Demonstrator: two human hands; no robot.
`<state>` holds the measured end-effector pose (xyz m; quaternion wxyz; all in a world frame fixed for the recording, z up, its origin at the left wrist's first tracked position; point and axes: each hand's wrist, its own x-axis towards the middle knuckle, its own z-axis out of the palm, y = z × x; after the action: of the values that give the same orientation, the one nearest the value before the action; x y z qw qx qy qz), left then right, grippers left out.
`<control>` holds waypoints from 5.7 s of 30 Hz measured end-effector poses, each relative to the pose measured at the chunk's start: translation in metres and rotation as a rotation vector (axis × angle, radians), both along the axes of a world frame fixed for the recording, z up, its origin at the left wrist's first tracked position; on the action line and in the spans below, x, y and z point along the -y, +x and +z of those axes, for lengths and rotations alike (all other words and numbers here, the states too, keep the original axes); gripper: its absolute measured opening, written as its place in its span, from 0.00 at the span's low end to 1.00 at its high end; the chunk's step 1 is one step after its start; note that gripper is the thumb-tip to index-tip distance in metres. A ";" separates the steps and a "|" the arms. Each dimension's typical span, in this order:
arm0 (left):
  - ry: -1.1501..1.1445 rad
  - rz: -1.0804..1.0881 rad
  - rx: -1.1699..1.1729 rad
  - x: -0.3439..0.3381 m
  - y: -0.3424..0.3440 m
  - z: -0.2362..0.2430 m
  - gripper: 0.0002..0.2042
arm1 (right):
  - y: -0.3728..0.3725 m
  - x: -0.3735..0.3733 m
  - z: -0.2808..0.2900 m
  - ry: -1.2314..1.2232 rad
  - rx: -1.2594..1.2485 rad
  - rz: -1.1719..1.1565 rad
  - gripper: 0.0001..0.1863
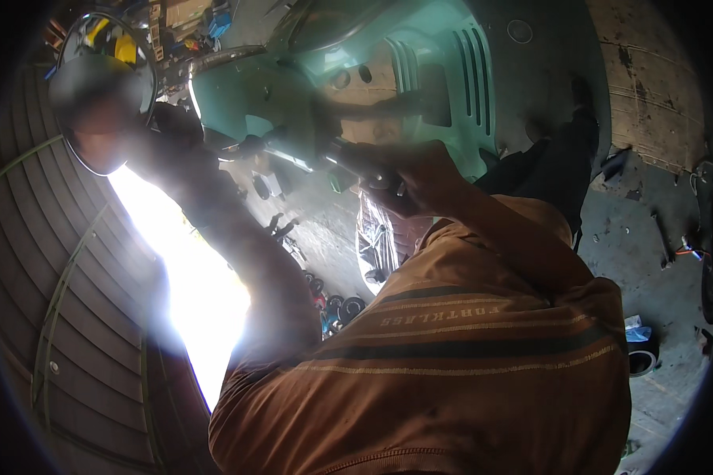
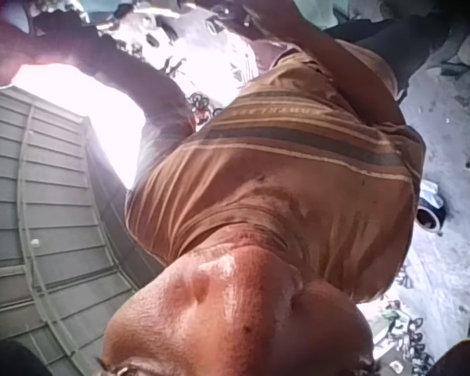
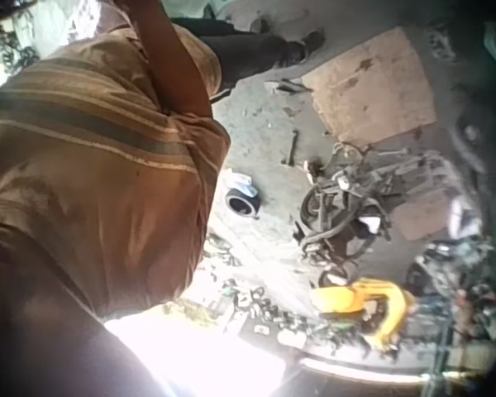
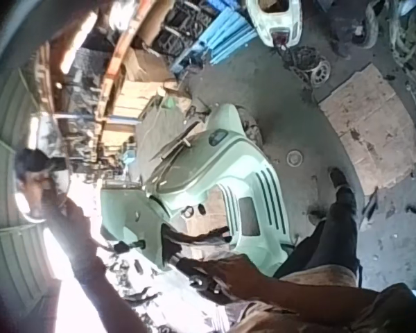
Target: The person installs a side mirror onto the handlebars of a green scooter, uses a wrench to tighten the mirror assembly, and later checks a component on a piece of cardboard on the floor.
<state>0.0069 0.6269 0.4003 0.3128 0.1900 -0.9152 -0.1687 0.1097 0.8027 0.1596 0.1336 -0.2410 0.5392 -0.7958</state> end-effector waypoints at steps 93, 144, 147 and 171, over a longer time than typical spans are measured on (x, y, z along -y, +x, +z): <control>0.534 0.589 0.297 0.086 0.608 -0.190 0.09 | 0.278 0.253 -0.074 0.671 -1.574 0.811 0.24; 0.353 -0.889 0.228 0.003 0.105 0.029 0.24 | -0.140 -0.020 0.157 0.943 -0.480 0.509 0.41; 0.648 -0.503 0.122 -0.039 0.103 0.025 0.25 | -0.166 -0.019 0.139 0.739 -0.676 0.473 0.36; 1.294 0.233 -0.990 -0.116 0.128 -0.024 0.25 | -0.190 -0.005 0.146 0.656 -0.257 0.759 0.16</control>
<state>0.1353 0.7428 0.3763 0.5243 0.3300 -0.3676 -0.6936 -0.0801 0.8078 0.3053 0.4144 -0.4608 0.6470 -0.4442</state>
